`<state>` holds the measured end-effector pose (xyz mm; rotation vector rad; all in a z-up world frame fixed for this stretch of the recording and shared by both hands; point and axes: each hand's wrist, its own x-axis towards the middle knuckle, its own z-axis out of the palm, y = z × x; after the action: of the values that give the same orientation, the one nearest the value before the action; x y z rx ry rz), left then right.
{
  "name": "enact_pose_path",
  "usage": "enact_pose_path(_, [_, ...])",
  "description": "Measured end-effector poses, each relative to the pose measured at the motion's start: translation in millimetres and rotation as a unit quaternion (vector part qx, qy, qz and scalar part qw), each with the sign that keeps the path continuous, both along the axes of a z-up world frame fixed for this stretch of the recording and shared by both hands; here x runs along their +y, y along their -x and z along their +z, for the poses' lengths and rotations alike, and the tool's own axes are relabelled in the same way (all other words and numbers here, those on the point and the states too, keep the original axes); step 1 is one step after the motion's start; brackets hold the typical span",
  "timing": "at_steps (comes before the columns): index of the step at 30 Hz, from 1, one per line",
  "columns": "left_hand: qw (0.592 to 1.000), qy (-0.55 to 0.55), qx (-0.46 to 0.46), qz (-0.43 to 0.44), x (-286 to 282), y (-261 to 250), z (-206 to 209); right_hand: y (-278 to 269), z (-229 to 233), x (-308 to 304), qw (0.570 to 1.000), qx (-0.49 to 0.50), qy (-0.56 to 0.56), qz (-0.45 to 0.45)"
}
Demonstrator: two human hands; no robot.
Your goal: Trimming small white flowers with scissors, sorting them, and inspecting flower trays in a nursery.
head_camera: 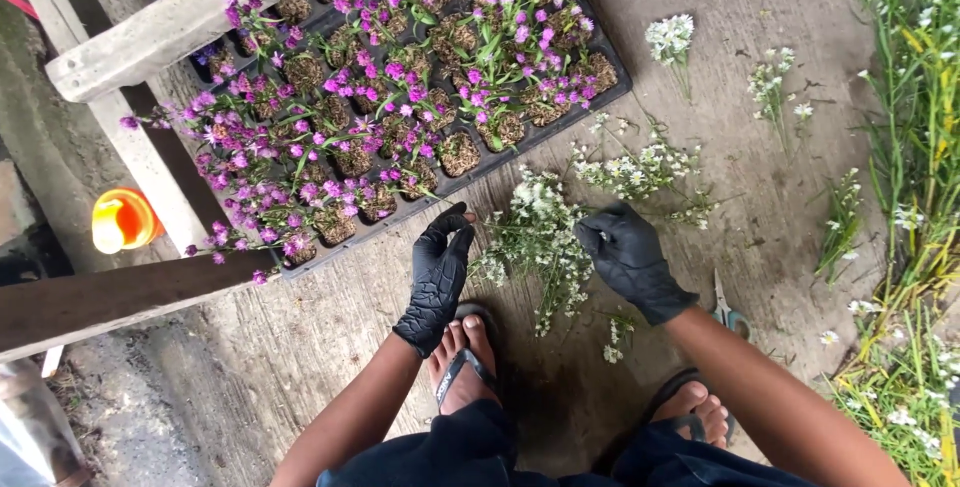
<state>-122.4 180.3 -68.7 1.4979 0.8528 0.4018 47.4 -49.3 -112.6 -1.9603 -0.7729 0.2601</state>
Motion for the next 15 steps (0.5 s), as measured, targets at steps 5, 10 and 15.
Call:
enact_pose_path(5, [1.000, 0.008, -0.003, -0.012, -11, -16, 15, -2, 48, -8, 0.999, 0.048, -0.016, -0.021])
enact_pose_path(10, [0.999, 0.000, -0.016, -0.030, -21, -25, 6, -4, 63, -16, 0.997, 0.078, -0.012, -0.026])
enact_pose_path(15, [0.999, -0.001, -0.028, -0.040, -27, -29, 11, -5, 100, -11, 0.991, 0.131, -0.039, -0.015])
